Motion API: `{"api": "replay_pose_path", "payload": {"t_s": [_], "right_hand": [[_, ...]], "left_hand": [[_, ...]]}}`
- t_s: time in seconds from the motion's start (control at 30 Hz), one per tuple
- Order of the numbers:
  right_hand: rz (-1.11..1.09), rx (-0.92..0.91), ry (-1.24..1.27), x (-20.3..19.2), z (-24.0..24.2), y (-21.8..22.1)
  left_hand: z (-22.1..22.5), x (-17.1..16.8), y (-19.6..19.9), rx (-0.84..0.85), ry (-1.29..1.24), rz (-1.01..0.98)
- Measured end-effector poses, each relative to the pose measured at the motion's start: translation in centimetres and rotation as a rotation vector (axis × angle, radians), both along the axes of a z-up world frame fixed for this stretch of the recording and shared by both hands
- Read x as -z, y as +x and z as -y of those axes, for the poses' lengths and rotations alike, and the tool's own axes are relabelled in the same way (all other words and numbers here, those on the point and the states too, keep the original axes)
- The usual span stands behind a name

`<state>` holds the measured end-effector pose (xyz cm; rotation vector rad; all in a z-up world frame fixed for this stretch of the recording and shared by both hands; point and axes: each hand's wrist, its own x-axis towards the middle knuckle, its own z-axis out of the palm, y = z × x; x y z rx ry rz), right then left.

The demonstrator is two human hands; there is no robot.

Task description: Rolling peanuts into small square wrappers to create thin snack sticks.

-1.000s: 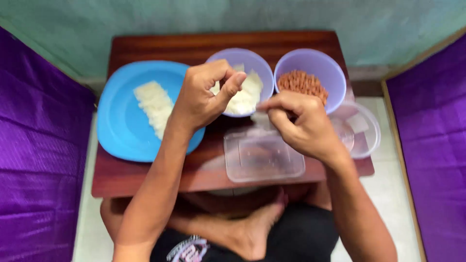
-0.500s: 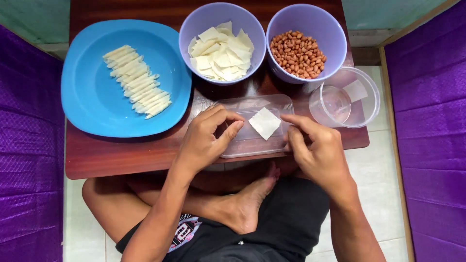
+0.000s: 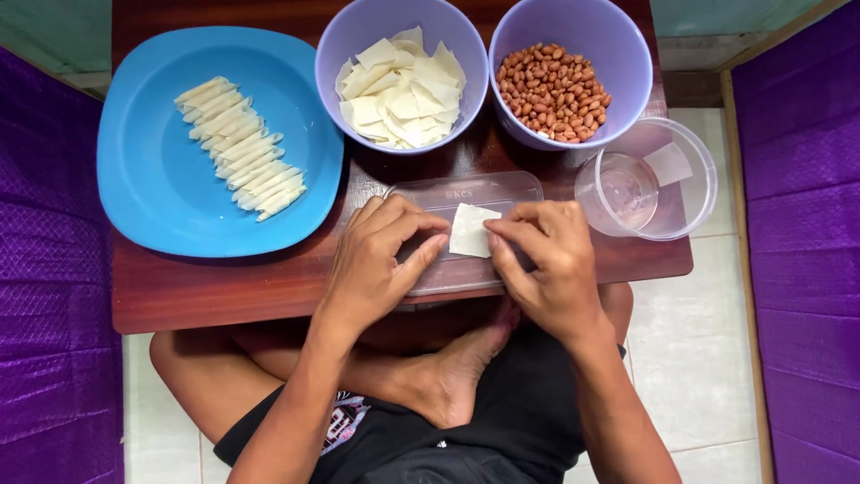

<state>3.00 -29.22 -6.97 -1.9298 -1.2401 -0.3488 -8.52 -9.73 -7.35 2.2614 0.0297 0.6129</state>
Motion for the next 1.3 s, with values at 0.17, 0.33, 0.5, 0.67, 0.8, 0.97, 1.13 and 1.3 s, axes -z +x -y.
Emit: {"api": "replay_pose_path", "payload": {"t_s": [0.17,0.33,0.5,0.67,0.8,0.97,1.13,1.3], "right_hand": [[0.052,0.049,-0.071,1.9,-0.1,-0.6],[0.033,0.06,0.04,1.8,-0.3,-1.0],[0.093,0.125,0.067,1.8,-0.5,-1.2],[0.137,0.155,0.103,1.7,-0.6,-1.3],[0.208,0.195,0.14,2.4,-0.7,-1.5],[0.222,0.252,0.207,3.0,-0.9,-2.0],[0.202,0.29,0.221,2.9,-0.9,-2.7],[0.152,0.313,0.229,2.5,-1.0,-3.0]], "left_hand": [[0.1,0.3,0.2,-0.014,0.055,-0.024],[0.1,0.0,0.2,-0.027,0.031,-0.009],[0.1,0.2,0.3,-0.046,-0.017,0.029],[0.1,0.1,0.4,-0.037,-0.037,0.074],[0.4,0.3,0.0,-0.037,-0.058,0.064],[0.1,1.5,-0.1,-0.052,-0.065,0.061],[-0.1,1.6,-0.5,-0.049,-0.072,0.064],[0.0,1.5,-0.5,-0.065,-0.074,0.073]]}}
